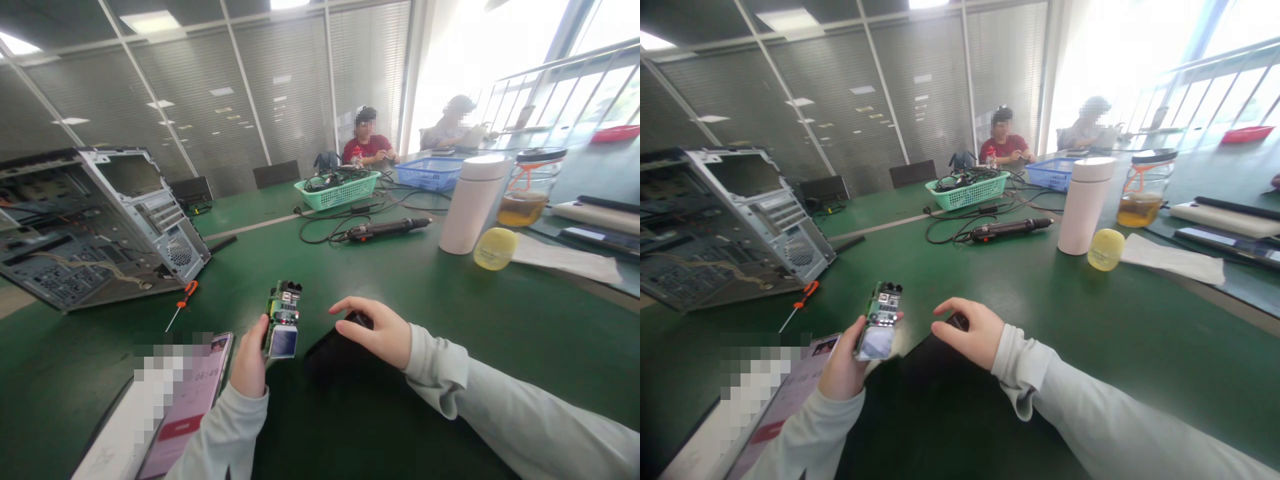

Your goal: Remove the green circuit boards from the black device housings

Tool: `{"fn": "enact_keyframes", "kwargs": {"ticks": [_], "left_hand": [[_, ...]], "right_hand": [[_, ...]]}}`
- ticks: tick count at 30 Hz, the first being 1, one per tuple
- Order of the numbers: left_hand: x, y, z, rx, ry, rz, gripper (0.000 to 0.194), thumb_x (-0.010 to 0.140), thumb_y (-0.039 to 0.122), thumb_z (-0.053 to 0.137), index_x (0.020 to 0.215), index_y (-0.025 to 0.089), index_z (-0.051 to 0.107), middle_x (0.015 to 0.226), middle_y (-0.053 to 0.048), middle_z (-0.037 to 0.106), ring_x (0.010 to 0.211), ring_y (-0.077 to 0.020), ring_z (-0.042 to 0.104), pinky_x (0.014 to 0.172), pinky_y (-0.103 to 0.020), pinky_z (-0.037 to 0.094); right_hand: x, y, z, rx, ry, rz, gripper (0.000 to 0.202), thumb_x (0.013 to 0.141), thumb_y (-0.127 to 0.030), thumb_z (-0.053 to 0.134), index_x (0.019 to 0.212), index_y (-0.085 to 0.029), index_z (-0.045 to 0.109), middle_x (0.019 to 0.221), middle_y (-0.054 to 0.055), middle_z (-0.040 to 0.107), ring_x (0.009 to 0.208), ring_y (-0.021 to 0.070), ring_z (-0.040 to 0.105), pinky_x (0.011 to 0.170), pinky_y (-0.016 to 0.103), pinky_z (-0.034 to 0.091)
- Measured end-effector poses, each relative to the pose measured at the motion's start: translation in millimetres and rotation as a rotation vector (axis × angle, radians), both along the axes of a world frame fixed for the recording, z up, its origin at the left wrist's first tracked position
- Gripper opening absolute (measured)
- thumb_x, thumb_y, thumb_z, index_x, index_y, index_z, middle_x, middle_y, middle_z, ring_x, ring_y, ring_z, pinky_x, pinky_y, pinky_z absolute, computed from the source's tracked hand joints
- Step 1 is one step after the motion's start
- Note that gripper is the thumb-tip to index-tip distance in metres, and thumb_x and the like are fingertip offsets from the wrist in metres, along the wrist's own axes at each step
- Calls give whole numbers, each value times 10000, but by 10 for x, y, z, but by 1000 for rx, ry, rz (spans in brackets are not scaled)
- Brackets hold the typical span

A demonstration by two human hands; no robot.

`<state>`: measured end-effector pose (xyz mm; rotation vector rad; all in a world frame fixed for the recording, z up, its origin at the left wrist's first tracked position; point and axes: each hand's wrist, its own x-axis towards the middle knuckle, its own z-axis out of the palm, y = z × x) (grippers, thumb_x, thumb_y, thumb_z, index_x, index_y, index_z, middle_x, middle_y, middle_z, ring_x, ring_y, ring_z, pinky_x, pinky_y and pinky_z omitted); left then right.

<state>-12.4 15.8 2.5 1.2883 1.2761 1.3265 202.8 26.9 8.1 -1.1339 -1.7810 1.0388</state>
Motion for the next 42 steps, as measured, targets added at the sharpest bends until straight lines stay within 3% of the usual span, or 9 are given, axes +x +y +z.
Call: {"fn": "enact_keyframes", "kwargs": {"ticks": [3, 7, 11, 16, 25, 31, 36, 39, 42], "left_hand": [[13, -15, 52, -163, -271, -66, 491, 802, 479, 441, 905, 77, 703, 559, -38, 598, 460, -133, 478, 454, -246, 368], [26, -48, 103, -321, -571, -169, 412, 774, 367, 478, 983, 81, 688, 618, -44, 619, 476, -122, 492, 487, -236, 394], [55, -66, 79, -410, -595, -278, 415, 787, 348, 453, 1021, 89, 679, 656, -59, 625, 513, -137, 508, 518, -253, 406], [127, -127, 52, -440, -519, -404, 427, 767, 343, 460, 997, 67, 691, 683, -85, 646, 556, -159, 530, 550, -275, 404], [108, -121, 76, -472, -647, -355, 429, 766, 328, 439, 1022, 83, 680, 677, -81, 657, 547, -158, 557, 556, -263, 436], [76, -79, 52, -461, -716, -287, 395, 784, 293, 427, 1032, 95, 662, 676, -72, 645, 565, -147, 561, 549, -248, 471], [54, -58, 31, -472, -712, -313, 411, 778, 290, 416, 1036, 84, 660, 682, -86, 650, 573, -161, 575, 541, -257, 484], [54, -61, 36, -469, -724, -300, 412, 793, 264, 393, 1052, 76, 652, 682, -93, 650, 568, -162, 580, 540, -258, 487], [68, -62, 43, -471, -741, -274, 412, 797, 239, 379, 1054, 66, 651, 679, -103, 654, 554, -164, 585, 530, -260, 489]], "right_hand": [[1, 82, 61, -240, 188, -192, 196, 768, -307, 659, 872, -141, 640, 746, 10, 574, 639, 115, 514, 548, 216, 427], [8, 146, 147, -543, 450, -304, 300, 873, -273, 571, 1139, -162, 484, 881, 35, 579, 603, 109, 568, 448, 189, 455], [8, 137, 189, -770, 593, -239, 234, 971, -318, 383, 1129, -148, 418, 945, 76, 583, 705, 132, 646, 564, 202, 520], [-18, 84, 171, -1000, 680, -91, 347, 982, -391, 216, 970, -138, 453, 708, 31, 549, 556, 131, 617, 535, 213, 494], [-9, 54, 112, -1162, 807, 150, 505, 938, -446, 130, 917, -129, 523, 558, 13, 491, 429, 93, 501, 458, 159, 424], [-53, 32, 118, -1051, 697, 74, 514, 979, -512, 158, 856, -137, 487, 588, 11, 514, 446, 86, 517, 448, 151, 419], [-85, 54, 63, -639, 388, -22, 270, 910, -364, 485, 1047, -133, 511, 826, 48, 597, 607, 96, 580, 521, 176, 470], [-37, 95, 20, -515, 357, -70, 386, 752, -306, 644, 1080, -155, 510, 984, 52, 581, 722, 124, 579, 568, 212, 482], [74, 95, -21, -112, 162, -167, 408, 647, -307, 685, 1000, -163, 541, 957, 42, 575, 831, 165, 557, 724, 275, 483]]}}
